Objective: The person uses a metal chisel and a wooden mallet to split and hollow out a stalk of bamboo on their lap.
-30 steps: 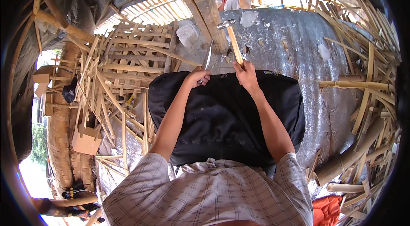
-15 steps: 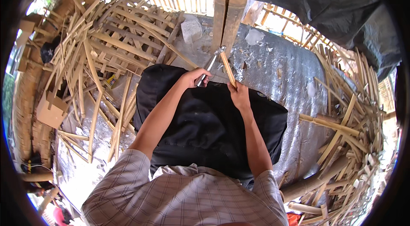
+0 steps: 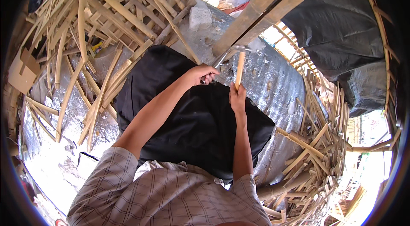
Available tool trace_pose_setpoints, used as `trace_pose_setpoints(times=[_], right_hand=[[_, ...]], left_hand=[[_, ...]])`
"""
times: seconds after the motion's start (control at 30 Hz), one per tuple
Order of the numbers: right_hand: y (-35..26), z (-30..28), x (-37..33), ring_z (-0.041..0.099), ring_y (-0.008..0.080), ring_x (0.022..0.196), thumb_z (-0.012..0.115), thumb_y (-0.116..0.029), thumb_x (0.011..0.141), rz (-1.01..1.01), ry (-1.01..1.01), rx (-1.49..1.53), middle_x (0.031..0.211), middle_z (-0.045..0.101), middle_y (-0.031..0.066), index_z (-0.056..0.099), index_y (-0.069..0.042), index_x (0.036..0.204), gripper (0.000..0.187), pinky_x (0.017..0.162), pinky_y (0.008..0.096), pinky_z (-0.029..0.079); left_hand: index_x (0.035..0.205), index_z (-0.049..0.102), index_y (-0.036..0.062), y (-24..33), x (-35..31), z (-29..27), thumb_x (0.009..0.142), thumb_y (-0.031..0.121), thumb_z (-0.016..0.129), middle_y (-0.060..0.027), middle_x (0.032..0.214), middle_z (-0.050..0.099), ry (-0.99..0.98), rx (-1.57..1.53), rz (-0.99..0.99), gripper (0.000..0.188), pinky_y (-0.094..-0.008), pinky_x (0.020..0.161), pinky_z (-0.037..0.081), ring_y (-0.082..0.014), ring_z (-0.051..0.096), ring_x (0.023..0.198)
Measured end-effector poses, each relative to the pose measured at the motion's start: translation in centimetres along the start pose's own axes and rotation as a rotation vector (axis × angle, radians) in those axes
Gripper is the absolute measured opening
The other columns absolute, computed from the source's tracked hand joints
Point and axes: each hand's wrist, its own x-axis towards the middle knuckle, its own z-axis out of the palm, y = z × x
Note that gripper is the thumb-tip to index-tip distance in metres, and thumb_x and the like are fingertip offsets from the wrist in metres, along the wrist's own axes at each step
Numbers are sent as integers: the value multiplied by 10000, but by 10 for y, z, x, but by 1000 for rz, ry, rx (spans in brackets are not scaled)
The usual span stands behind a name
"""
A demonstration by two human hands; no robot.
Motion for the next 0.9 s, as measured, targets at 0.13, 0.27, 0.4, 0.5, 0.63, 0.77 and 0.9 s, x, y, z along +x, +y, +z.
trace_pose_setpoints(times=[0.13, 0.27, 0.4, 0.5, 0.63, 0.77, 0.9], right_hand=[[-89, -10, 0, 390, 94, 445, 599, -205, 1012, 527, -1, 142, 528, 396, -5, 519, -26, 827, 269, 428, 315, 304], [-117, -28, 10, 411, 170, 444, 591, -181, 1016, -131, 167, -367, 541, 464, 104, 539, 18, 921, 227, 448, 375, 314], [-115, -8, 10, 534, 383, 499, 571, -172, 1019, -148, 294, -446, 612, 559, 204, 537, 45, 964, 227, 479, 451, 380], [-68, -14, 11, 532, 344, 553, 590, -215, 1009, 49, 66, -643, 662, 554, 217, 594, 60, 952, 281, 565, 459, 425], [-68, -53, -13, 502, 272, 559, 598, -218, 999, -21, 48, -679, 643, 540, 182, 595, 62, 838, 323, 569, 440, 410], [-135, -49, -2, 408, 214, 534, 561, -169, 1023, -105, 260, -449, 619, 474, 153, 537, 49, 885, 260, 519, 418, 350], [-107, -15, 13, 388, 180, 540, 546, -180, 1033, -106, 413, -322, 610, 451, 114, 523, 58, 860, 295, 506, 409, 338]], left_hand=[[829, 513, 99, -6, 11, -16, 936, 105, 664, 56, 635, 458, -18, -81, -7, 185, -175, 388, 285, -11, 375, 461], [828, 526, 93, -8, 8, -17, 922, 109, 689, 47, 639, 481, -24, -95, 49, 189, -178, 388, 297, -11, 385, 460], [825, 541, 92, -7, 4, -12, 893, 92, 716, 33, 656, 517, -27, -95, 62, 188, -180, 395, 303, -15, 404, 475], [809, 553, 88, -9, 9, -10, 887, 89, 715, 36, 651, 513, -2, -109, 87, 180, -179, 402, 311, -19, 411, 483], [808, 549, 86, -13, 8, -3, 886, 93, 714, 43, 638, 506, 10, -81, 89, 182, -182, 407, 313, -17, 412, 484], [789, 540, 85, -11, 11, -12, 896, 92, 705, 42, 630, 503, -66, -171, 36, 197, -186, 395, 313, -19, 407, 463], [809, 537, 89, -13, 13, -14, 895, 82, 702, 43, 627, 491, -44, -114, 51, 186, -186, 385, 302, -18, 402, 458]])
